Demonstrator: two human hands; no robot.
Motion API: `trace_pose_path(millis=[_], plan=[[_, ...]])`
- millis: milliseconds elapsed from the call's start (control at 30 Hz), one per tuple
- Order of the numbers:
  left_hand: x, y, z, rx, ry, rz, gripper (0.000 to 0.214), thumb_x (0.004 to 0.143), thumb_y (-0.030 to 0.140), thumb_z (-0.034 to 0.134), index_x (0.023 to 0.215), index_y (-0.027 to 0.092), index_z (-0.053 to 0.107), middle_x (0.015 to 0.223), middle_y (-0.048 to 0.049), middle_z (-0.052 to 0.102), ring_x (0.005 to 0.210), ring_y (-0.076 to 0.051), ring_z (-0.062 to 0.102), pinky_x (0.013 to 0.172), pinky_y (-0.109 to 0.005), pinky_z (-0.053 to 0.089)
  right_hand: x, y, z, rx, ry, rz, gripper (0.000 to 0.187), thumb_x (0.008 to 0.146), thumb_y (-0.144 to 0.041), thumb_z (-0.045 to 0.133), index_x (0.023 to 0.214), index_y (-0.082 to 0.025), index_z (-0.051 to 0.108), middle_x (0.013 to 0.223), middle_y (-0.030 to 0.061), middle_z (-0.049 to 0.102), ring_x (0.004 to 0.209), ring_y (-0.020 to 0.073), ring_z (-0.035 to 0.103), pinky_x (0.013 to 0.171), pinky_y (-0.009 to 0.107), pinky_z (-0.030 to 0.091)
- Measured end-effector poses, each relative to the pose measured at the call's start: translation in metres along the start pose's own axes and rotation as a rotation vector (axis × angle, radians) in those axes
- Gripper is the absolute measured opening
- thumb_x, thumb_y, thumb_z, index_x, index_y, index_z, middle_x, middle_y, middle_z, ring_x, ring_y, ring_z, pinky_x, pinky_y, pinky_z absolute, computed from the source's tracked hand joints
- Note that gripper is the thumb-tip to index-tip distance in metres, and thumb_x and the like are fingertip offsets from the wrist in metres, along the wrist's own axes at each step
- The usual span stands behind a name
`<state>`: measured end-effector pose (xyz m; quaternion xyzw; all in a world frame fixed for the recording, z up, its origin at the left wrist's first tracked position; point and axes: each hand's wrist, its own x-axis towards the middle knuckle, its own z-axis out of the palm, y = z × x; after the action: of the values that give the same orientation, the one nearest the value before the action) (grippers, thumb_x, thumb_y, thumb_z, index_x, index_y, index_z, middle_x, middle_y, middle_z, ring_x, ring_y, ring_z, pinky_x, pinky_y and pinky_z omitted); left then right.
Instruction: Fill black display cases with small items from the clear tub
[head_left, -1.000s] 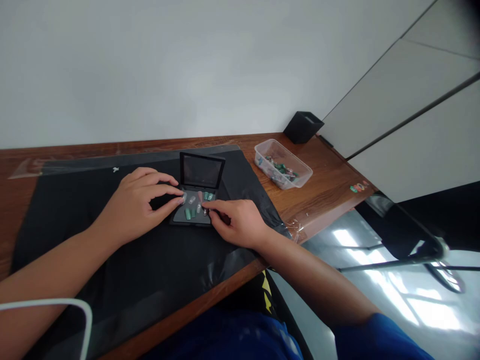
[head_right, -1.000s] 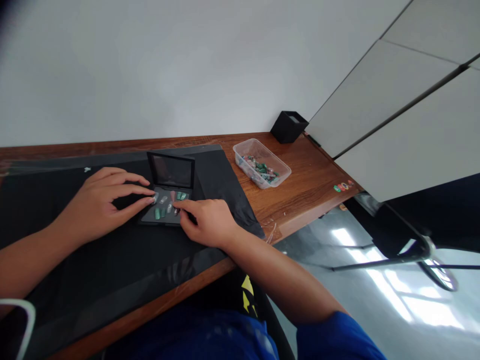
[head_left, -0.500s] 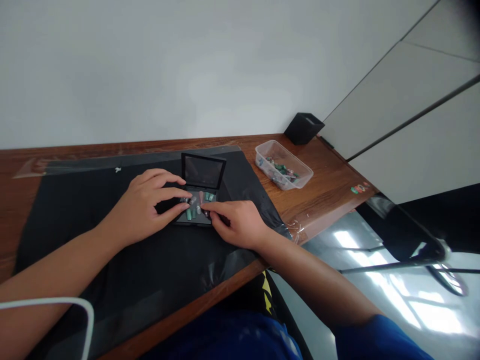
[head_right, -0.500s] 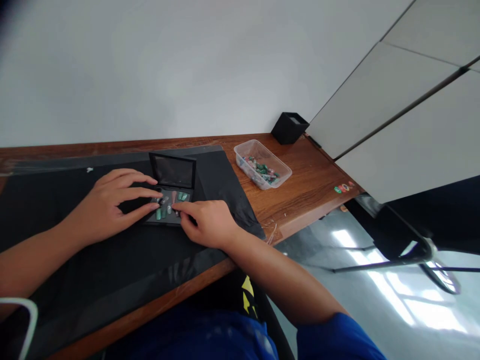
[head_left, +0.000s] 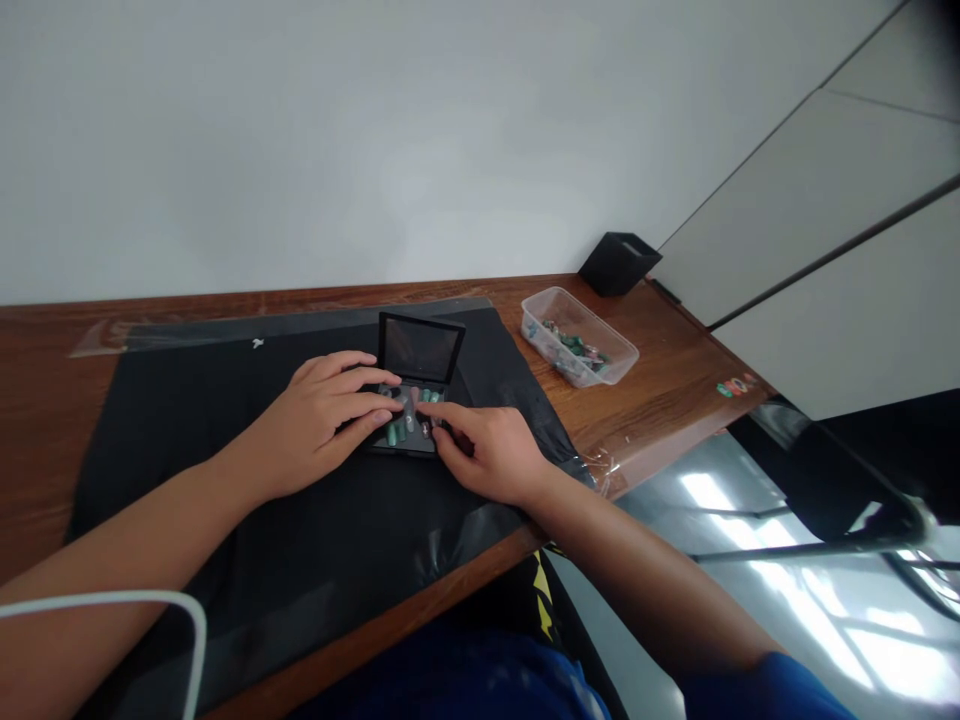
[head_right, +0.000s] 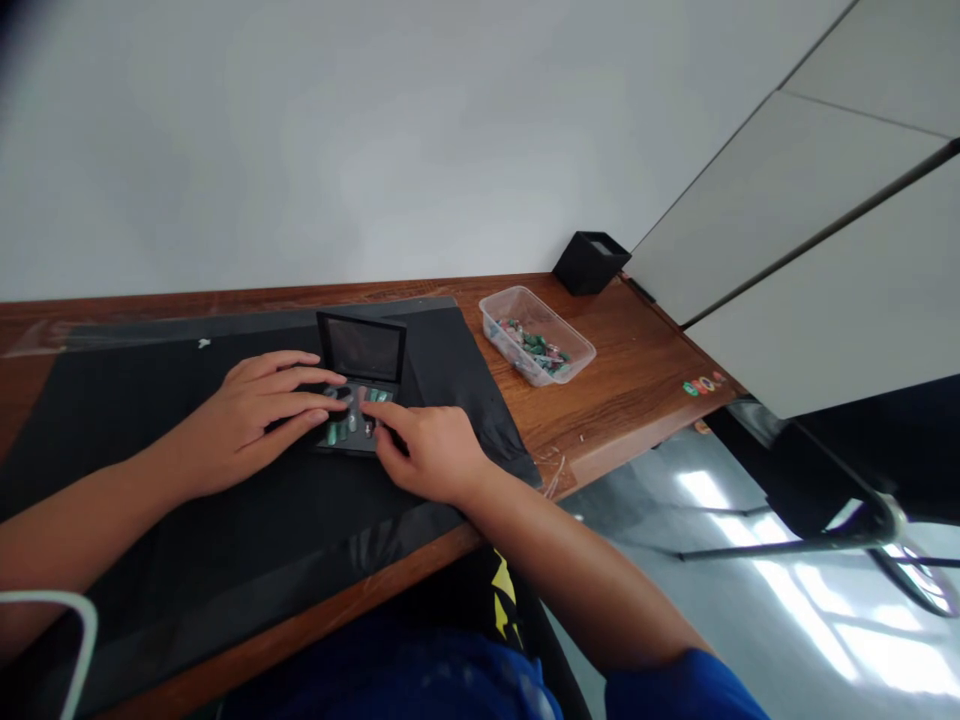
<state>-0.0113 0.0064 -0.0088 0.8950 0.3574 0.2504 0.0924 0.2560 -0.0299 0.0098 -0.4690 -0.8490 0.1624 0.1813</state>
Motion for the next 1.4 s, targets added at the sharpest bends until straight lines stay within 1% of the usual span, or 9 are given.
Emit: trace_pose_path(millis=[100, 200, 367, 500, 667, 1067, 1167, 1233, 1400], plan=[[-0.0005, 0.0008, -0.0001, -0.019, -0.017, -0.015, 0.033, 0.106, 0.039, 0.049, 0.121, 0.034, 0.078, 0.138, -0.0021, 0.072, 0.139, -0.033, 0.053, 0.115, -0.06, 0.04, 0.0006, -0.0014, -0.0009, 0.012, -0.004, 0.049, 0.046, 0.099, -0.03, 0.054, 0.142, -0.024, 0.067, 0.073, -0.0013, 0.077, 0.059, 0.0127, 0.065, 0.059, 0.025, 0.037], [-0.001, 0.0007, 0.0003, -0.023, -0.017, -0.014, 0.034, 0.106, 0.041, 0.049, 0.121, 0.034, 0.079, 0.138, -0.0023, 0.073, 0.14, -0.034, 0.053, 0.115, -0.061, 0.039, 0.0012, -0.0016, -0.0008, 0.0, -0.001, 0.066, 0.045, 0.098, -0.031, 0.055, 0.14, -0.023, 0.069, 0.075, 0.0, 0.078, 0.061, 0.0134, 0.066, 0.06, 0.025, 0.038], [-0.0009, -0.0007, 0.0013, -0.025, -0.025, -0.002, 0.033, 0.106, 0.043, 0.052, 0.125, 0.037, 0.078, 0.14, -0.0001, 0.073, 0.144, -0.035, 0.052, 0.116, -0.062, 0.038, 0.0013, -0.0021, -0.0001, -0.025, 0.003, 0.053, 0.043, 0.099, -0.031, 0.054, 0.138, -0.024, 0.071, 0.082, 0.0019, 0.081, 0.067, 0.0143, 0.069, 0.063, 0.026, 0.039], [0.0006, 0.0007, 0.0, -0.002, -0.042, 0.029, 0.034, 0.107, 0.043, 0.051, 0.127, 0.035, 0.076, 0.141, 0.0002, 0.072, 0.144, -0.035, 0.052, 0.113, -0.061, 0.039, 0.0014, -0.0031, 0.0, -0.034, -0.007, 0.046, 0.043, 0.1, -0.031, 0.053, 0.139, -0.025, 0.071, 0.085, 0.002, 0.082, 0.069, 0.015, 0.071, 0.063, 0.027, 0.038], [0.0003, 0.0026, -0.0009, 0.0, -0.036, 0.056, 0.032, 0.107, 0.043, 0.051, 0.125, 0.035, 0.077, 0.141, 0.0012, 0.072, 0.143, -0.033, 0.054, 0.112, -0.058, 0.041, 0.002, -0.003, 0.0002, -0.04, -0.014, 0.051, 0.044, 0.1, -0.031, 0.052, 0.14, -0.024, 0.069, 0.083, 0.0014, 0.081, 0.068, 0.0148, 0.07, 0.062, 0.027, 0.038], [-0.0001, 0.002, 0.0008, -0.015, -0.042, 0.024, 0.036, 0.106, 0.047, 0.051, 0.128, 0.034, 0.076, 0.14, -0.0023, 0.073, 0.142, -0.035, 0.055, 0.114, -0.061, 0.041, 0.0005, -0.0012, 0.0005, -0.023, 0.0, 0.014, 0.043, 0.1, -0.029, 0.052, 0.14, -0.024, 0.069, 0.082, 0.0006, 0.08, 0.066, 0.0135, 0.069, 0.063, 0.025, 0.04], [0.0, 0.0033, -0.0008, -0.017, -0.016, 0.025, 0.035, 0.105, 0.047, 0.052, 0.125, 0.033, 0.077, 0.139, -0.0027, 0.073, 0.142, -0.036, 0.055, 0.113, -0.062, 0.041, -0.0014, -0.0004, 0.0012, 0.001, 0.015, -0.014, 0.041, 0.099, -0.027, 0.053, 0.134, -0.026, 0.072, 0.077, -0.0011, 0.079, 0.063, 0.0118, 0.067, 0.063, 0.024, 0.04], [0.0, 0.0042, -0.0025, -0.014, 0.023, 0.027, 0.032, 0.103, 0.048, 0.056, 0.118, 0.033, 0.08, 0.135, -0.0033, 0.075, 0.139, -0.036, 0.057, 0.113, -0.061, 0.042, -0.0029, -0.0001, 0.0018, 0.011, 0.017, -0.055, 0.04, 0.098, -0.028, 0.054, 0.132, -0.026, 0.074, 0.075, -0.0013, 0.079, 0.06, 0.0112, 0.066, 0.062, 0.023, 0.04], [0.0006, 0.0053, -0.0046, -0.017, 0.098, 0.046, 0.022, 0.092, 0.05, 0.073, 0.102, 0.032, 0.082, 0.123, -0.0034, 0.079, 0.13, -0.036, 0.062, 0.111, -0.059, 0.044, -0.0042, 0.0, 0.003, 0.002, -0.001, -0.148, 0.038, 0.1, -0.03, 0.053, 0.13, -0.025, 0.076, 0.086, 0.0016, 0.082, 0.067, 0.0122, 0.07, 0.06, 0.025, 0.039]])
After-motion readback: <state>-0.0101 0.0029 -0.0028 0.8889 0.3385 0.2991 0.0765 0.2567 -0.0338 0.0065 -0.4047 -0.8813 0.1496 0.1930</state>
